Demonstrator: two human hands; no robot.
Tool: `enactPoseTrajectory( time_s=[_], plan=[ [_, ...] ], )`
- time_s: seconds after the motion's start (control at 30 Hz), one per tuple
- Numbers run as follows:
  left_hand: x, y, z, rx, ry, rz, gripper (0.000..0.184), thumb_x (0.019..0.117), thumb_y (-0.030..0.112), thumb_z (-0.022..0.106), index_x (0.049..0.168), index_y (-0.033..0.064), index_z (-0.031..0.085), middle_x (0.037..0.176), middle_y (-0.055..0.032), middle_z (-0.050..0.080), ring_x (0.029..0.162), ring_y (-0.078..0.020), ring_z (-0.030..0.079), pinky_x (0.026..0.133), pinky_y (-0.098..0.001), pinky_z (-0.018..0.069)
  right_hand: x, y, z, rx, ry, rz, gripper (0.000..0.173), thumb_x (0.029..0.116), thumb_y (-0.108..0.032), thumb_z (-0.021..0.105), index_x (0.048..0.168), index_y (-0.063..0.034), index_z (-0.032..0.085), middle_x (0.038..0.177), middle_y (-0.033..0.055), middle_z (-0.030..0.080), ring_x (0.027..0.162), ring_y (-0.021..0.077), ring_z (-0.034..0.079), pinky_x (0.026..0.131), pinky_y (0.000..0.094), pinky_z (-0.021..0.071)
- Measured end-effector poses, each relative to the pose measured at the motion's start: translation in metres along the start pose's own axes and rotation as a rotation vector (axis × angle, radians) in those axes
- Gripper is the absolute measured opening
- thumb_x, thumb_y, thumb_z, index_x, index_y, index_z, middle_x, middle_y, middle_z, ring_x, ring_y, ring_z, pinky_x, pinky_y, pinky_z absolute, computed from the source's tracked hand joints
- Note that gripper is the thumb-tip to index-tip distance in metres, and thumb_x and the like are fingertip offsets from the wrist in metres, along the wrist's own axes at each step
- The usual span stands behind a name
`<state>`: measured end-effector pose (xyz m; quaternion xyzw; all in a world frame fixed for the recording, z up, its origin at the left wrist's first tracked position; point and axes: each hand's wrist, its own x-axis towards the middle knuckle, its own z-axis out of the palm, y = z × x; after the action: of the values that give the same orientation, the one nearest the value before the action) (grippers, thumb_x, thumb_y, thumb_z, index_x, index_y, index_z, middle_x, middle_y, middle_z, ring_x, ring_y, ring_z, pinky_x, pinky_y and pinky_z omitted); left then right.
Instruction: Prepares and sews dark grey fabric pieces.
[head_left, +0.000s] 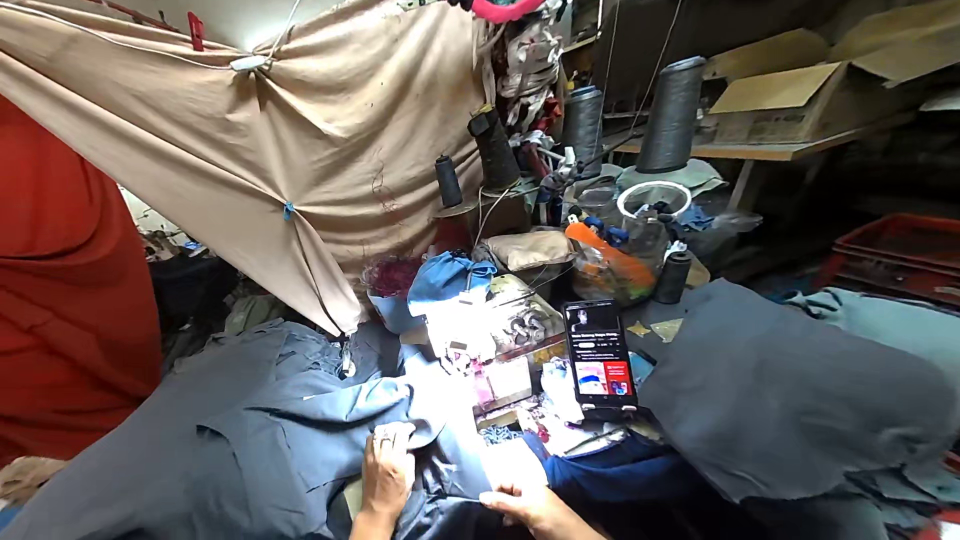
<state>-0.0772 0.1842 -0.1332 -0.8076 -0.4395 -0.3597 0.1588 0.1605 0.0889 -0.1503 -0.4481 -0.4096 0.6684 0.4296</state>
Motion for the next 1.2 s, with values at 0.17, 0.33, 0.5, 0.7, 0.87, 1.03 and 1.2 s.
enactPoseTrajectory(
  time_s=[0.17, 0.33, 0.5, 0.7, 0.87, 1.03, 1.2],
  plan=[
    [0.032, 0.000, -0.039, -0.198, -0.091, -0.148, 0.016, 0.0927, 0.005, 0.064, 0.097, 0.0012, 0.079, 0.095, -0.0147, 0.076, 0.094, -0.0316, 0.074, 0.086, -0.0484, 0.0601, 0.008, 0.002, -0.006, -0.026, 0.035, -0.040, 0.013, 0.0947, -0.015, 0.070, 0.082, -0.0121, 0.068, 0.074, -0.0086, 0.065, 0.067, 0.0008, 0.059, 0.064, 0.0212, 0.0489],
    [0.080, 0.013, -0.081, -0.371, -0.212, -0.216, 0.026, 0.1010, 0.016, 0.055, 0.099, 0.0007, 0.076, 0.094, -0.0111, 0.075, 0.090, -0.0191, 0.072, 0.087, -0.0381, 0.0575, 0.009, 0.003, -0.006, 0.008, 0.029, -0.058, 0.013, 0.0937, -0.016, 0.071, 0.082, -0.0129, 0.068, 0.072, -0.0087, 0.064, 0.066, 0.0009, 0.058, 0.063, 0.0209, 0.0482],
    [0.061, 0.058, -0.090, -0.426, -0.272, 0.025, 0.021, 0.0965, 0.026, 0.067, 0.092, 0.0086, 0.078, 0.083, -0.0040, 0.076, 0.076, -0.0166, 0.074, 0.072, -0.0389, 0.0617, 0.004, 0.004, -0.009, 0.001, 0.020, -0.084, 0.012, 0.0916, -0.016, 0.072, 0.080, -0.0132, 0.068, 0.071, -0.0090, 0.064, 0.064, 0.0010, 0.058, 0.062, 0.0212, 0.0489],
    [0.011, 0.106, -0.072, -0.298, -0.263, -0.003, 0.014, 0.0917, 0.018, 0.071, 0.089, 0.0063, 0.079, 0.078, -0.0100, 0.074, 0.068, -0.0230, 0.073, 0.060, -0.0404, 0.0608, 0.000, 0.014, -0.017, -0.035, 0.020, -0.083, 0.014, 0.0894, -0.017, 0.075, 0.077, -0.0149, 0.069, 0.066, -0.0109, 0.063, 0.057, -0.0017, 0.054, 0.057, 0.0187, 0.0446],
    [0.023, 0.108, -0.047, -0.204, -0.194, -0.010, 0.014, 0.0893, 0.018, 0.070, 0.086, 0.0081, 0.079, 0.069, -0.0079, 0.071, 0.060, -0.0230, 0.070, 0.054, -0.0401, 0.0585, 0.012, 0.002, -0.013, 0.056, 0.039, -0.171, 0.017, 0.0873, -0.014, 0.073, 0.072, -0.0160, 0.066, 0.067, -0.0086, 0.063, 0.060, 0.0009, 0.057, 0.058, 0.0205, 0.0470],
    [0.065, 0.103, -0.027, -0.165, -0.277, -0.107, 0.019, 0.0939, 0.017, 0.066, 0.089, 0.0031, 0.079, 0.074, -0.0133, 0.074, 0.071, -0.0305, 0.075, 0.064, -0.0494, 0.0607, 0.039, -0.039, -0.010, 0.052, 0.106, -0.203, 0.015, 0.0934, -0.013, 0.068, 0.078, -0.0133, 0.069, 0.067, -0.0088, 0.062, 0.056, -0.0005, 0.053, 0.053, 0.0183, 0.0441],
    [0.099, 0.088, -0.018, -0.252, -0.419, -0.248, 0.027, 0.0981, 0.019, 0.061, 0.102, -0.0006, 0.078, 0.103, -0.0185, 0.076, 0.103, -0.0327, 0.073, 0.095, -0.0489, 0.0565, 0.063, -0.071, -0.003, 0.087, 0.243, -0.178, 0.005, 0.0938, -0.009, 0.071, 0.091, -0.0077, 0.067, 0.075, -0.0037, 0.064, 0.063, 0.0032, 0.058, 0.057, 0.0214, 0.0485]
  ],
)
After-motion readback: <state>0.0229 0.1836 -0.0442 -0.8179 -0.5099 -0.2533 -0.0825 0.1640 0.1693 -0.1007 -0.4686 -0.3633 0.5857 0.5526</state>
